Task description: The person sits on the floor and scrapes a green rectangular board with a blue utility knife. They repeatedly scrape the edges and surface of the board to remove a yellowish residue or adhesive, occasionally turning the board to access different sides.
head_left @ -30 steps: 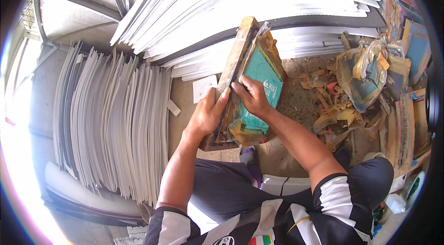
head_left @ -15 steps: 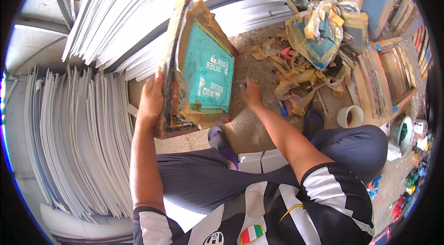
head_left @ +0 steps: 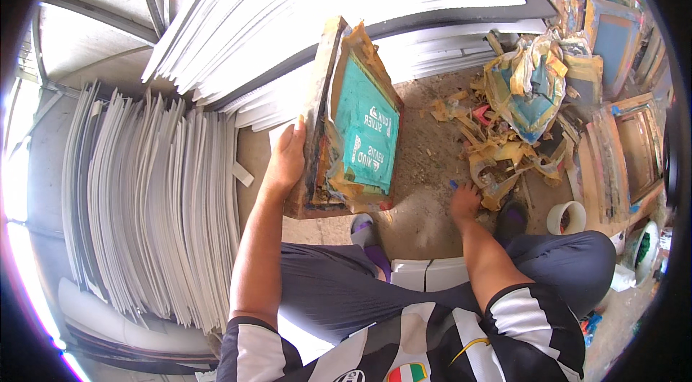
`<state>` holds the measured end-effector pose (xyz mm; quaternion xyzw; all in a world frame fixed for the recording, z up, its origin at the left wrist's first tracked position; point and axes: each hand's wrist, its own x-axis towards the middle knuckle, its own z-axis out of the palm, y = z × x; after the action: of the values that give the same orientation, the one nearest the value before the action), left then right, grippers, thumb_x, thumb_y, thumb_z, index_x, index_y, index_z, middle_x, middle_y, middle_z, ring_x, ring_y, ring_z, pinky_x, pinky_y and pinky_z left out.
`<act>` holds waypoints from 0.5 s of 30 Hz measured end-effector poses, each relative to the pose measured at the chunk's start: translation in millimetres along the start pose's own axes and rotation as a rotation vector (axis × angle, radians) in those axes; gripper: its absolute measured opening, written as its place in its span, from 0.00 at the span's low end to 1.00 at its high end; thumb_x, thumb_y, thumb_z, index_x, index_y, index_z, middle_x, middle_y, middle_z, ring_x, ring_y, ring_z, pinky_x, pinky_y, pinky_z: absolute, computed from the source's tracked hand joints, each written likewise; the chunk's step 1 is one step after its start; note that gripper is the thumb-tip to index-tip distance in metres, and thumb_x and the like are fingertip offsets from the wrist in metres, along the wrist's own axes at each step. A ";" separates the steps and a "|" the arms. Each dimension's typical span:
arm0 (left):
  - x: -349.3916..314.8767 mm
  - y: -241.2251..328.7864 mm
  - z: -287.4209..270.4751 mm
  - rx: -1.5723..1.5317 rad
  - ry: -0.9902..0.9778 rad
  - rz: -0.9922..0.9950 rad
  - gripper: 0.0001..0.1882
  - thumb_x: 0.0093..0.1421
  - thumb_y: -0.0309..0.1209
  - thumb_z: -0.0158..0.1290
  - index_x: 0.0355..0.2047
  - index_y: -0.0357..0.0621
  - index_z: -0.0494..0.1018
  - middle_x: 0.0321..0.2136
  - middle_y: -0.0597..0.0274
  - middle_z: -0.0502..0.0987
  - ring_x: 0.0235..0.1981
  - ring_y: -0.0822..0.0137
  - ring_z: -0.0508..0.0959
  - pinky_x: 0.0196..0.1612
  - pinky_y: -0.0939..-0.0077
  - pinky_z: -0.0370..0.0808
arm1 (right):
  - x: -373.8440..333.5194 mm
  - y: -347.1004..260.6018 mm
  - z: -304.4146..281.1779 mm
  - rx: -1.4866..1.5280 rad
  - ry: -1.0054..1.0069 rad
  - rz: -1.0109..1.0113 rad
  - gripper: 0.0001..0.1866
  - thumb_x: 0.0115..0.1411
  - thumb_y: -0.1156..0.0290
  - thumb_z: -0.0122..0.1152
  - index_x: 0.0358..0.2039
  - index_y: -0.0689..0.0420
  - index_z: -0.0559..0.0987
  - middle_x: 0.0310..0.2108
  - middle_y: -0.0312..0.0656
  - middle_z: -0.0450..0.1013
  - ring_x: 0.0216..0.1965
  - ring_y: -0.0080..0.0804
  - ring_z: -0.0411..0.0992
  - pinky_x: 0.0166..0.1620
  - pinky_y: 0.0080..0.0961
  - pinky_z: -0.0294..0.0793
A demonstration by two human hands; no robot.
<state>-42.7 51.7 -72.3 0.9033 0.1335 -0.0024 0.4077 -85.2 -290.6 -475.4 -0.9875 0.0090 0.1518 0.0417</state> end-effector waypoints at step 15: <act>-2.9 4.8 6.4 0.042 0.099 0.001 0.27 0.77 0.47 0.41 0.48 0.32 0.75 0.38 0.38 0.79 0.42 0.51 0.78 0.50 0.61 0.72 | -1.3 -141.7 -299.1 1.350 0.099 -0.359 0.17 0.73 0.62 0.56 0.54 0.60 0.74 0.34 0.52 0.76 0.39 0.42 0.80 0.41 0.42 0.75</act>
<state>-43.6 43.2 -72.7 0.9107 0.1528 0.0397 0.3817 7.3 -174.8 -179.5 -0.7377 -0.0601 0.0586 0.6699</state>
